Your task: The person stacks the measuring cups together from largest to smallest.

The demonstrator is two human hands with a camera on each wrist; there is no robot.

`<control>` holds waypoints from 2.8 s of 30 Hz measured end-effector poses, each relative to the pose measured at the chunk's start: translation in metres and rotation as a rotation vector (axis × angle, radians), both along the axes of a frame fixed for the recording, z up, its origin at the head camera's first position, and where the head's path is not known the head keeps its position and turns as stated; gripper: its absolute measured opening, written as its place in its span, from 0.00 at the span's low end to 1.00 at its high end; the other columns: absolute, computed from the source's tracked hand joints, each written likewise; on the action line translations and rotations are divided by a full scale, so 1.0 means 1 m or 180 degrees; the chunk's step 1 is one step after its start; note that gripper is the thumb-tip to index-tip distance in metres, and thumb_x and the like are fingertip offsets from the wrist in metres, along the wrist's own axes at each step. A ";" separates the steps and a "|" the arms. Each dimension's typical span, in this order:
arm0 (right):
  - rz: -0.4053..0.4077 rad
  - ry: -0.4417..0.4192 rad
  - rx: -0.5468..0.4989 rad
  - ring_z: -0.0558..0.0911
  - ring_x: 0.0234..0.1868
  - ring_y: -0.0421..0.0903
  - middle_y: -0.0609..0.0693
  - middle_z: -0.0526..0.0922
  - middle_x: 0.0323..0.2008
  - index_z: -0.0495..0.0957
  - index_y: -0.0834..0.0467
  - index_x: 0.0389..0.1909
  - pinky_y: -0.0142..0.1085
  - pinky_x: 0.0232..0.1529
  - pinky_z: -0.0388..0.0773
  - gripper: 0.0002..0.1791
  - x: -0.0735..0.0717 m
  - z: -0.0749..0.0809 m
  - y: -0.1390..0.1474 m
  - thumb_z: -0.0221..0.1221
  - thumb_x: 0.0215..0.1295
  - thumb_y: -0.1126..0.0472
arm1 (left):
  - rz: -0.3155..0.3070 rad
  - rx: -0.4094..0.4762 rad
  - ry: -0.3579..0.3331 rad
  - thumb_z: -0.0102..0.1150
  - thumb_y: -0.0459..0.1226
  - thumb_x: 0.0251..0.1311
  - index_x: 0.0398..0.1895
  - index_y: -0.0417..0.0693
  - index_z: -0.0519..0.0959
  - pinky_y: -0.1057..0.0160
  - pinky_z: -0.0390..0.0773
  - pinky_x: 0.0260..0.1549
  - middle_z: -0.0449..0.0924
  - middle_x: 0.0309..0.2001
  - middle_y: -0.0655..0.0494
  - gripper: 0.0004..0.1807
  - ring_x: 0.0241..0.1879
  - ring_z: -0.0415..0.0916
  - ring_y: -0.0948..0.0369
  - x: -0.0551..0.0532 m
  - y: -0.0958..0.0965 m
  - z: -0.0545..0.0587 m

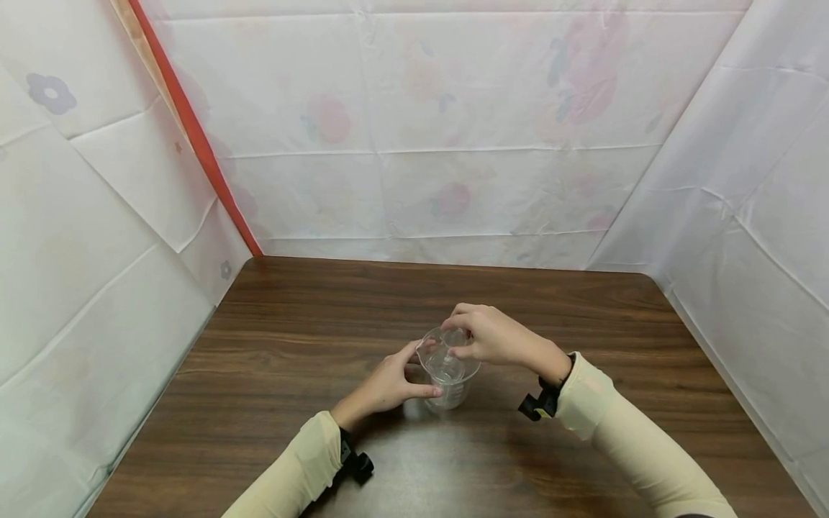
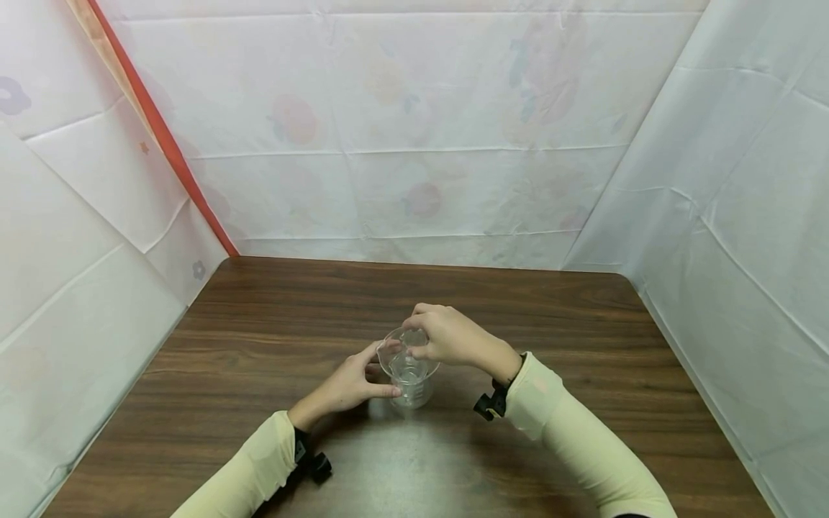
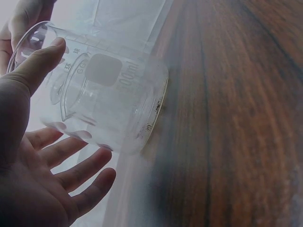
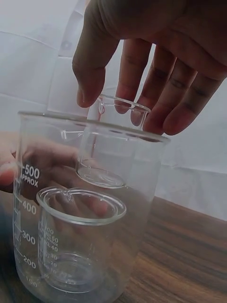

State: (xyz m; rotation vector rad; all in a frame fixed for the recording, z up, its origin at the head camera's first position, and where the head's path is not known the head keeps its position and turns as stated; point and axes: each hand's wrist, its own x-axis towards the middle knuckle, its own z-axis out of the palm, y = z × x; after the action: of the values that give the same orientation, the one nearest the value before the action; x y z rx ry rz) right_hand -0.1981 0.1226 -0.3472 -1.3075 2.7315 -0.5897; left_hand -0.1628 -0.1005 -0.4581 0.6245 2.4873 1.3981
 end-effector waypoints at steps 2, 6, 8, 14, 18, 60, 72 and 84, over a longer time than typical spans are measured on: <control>-0.0002 -0.0018 0.0012 0.79 0.31 0.44 0.48 0.80 0.40 0.82 0.59 0.49 0.25 0.31 0.73 0.17 0.000 -0.001 -0.001 0.68 0.58 0.59 | -0.0005 -0.0006 -0.0024 0.71 0.53 0.51 0.73 0.60 0.60 0.47 0.77 0.55 0.67 0.69 0.57 0.46 0.60 0.75 0.51 0.000 0.000 0.000; 0.0006 -0.0017 0.0032 0.78 0.31 0.44 0.48 0.79 0.39 0.83 0.59 0.48 0.25 0.30 0.72 0.18 0.001 -0.003 -0.003 0.68 0.58 0.58 | -0.0022 -0.0008 -0.0018 0.71 0.54 0.52 0.72 0.59 0.61 0.48 0.78 0.55 0.68 0.68 0.58 0.45 0.59 0.76 0.51 0.000 -0.001 0.000; 0.0015 -0.0011 0.0044 0.77 0.31 0.42 0.47 0.79 0.39 0.83 0.59 0.48 0.25 0.30 0.72 0.17 0.001 -0.004 -0.004 0.68 0.58 0.58 | -0.0028 0.0002 -0.0017 0.71 0.53 0.52 0.72 0.59 0.61 0.48 0.78 0.55 0.68 0.68 0.58 0.45 0.59 0.76 0.51 0.000 -0.001 -0.001; 0.0043 -0.0046 0.0105 0.74 0.30 0.36 0.46 0.79 0.39 0.83 0.59 0.48 0.25 0.30 0.72 0.17 0.001 -0.005 -0.007 0.68 0.58 0.58 | 0.0000 -0.0029 -0.0023 0.71 0.54 0.51 0.72 0.59 0.61 0.47 0.78 0.55 0.70 0.67 0.56 0.45 0.59 0.76 0.50 0.000 -0.001 0.000; 0.0068 -0.0062 0.0117 0.74 0.30 0.35 0.47 0.79 0.38 0.83 0.59 0.48 0.25 0.30 0.73 0.17 0.001 -0.006 -0.008 0.68 0.58 0.59 | 0.0003 -0.0053 -0.0019 0.70 0.54 0.51 0.72 0.59 0.61 0.46 0.77 0.55 0.69 0.67 0.56 0.46 0.59 0.75 0.50 0.000 -0.001 0.000; 0.0195 -0.0083 0.0500 0.82 0.41 0.45 0.50 0.82 0.44 0.82 0.60 0.51 0.35 0.41 0.80 0.20 0.003 -0.013 -0.016 0.69 0.57 0.57 | 0.0089 -0.0074 -0.0129 0.70 0.55 0.51 0.74 0.51 0.57 0.45 0.77 0.54 0.73 0.63 0.44 0.50 0.59 0.76 0.47 -0.001 -0.001 -0.002; 0.0260 -0.0088 0.0584 0.83 0.46 0.47 0.50 0.82 0.46 0.83 0.58 0.51 0.39 0.46 0.81 0.21 0.003 -0.016 -0.021 0.70 0.56 0.59 | 0.0088 -0.0104 -0.0126 0.70 0.56 0.52 0.75 0.52 0.56 0.43 0.76 0.55 0.75 0.61 0.45 0.50 0.60 0.75 0.47 0.000 -0.001 -0.002; 0.0255 -0.0049 0.0758 0.83 0.48 0.46 0.51 0.83 0.49 0.82 0.58 0.52 0.41 0.51 0.81 0.22 0.004 -0.023 -0.026 0.69 0.57 0.57 | 0.0035 -0.0034 -0.0089 0.70 0.54 0.53 0.74 0.53 0.57 0.45 0.77 0.55 0.78 0.56 0.48 0.48 0.59 0.77 0.48 0.000 -0.002 -0.002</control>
State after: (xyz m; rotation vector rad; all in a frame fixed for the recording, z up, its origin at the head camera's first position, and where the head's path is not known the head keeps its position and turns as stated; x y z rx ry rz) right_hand -0.1937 0.0964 -0.3707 -1.3382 2.6231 -0.2570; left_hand -0.1632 -0.1020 -0.4600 0.5860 2.4784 1.3869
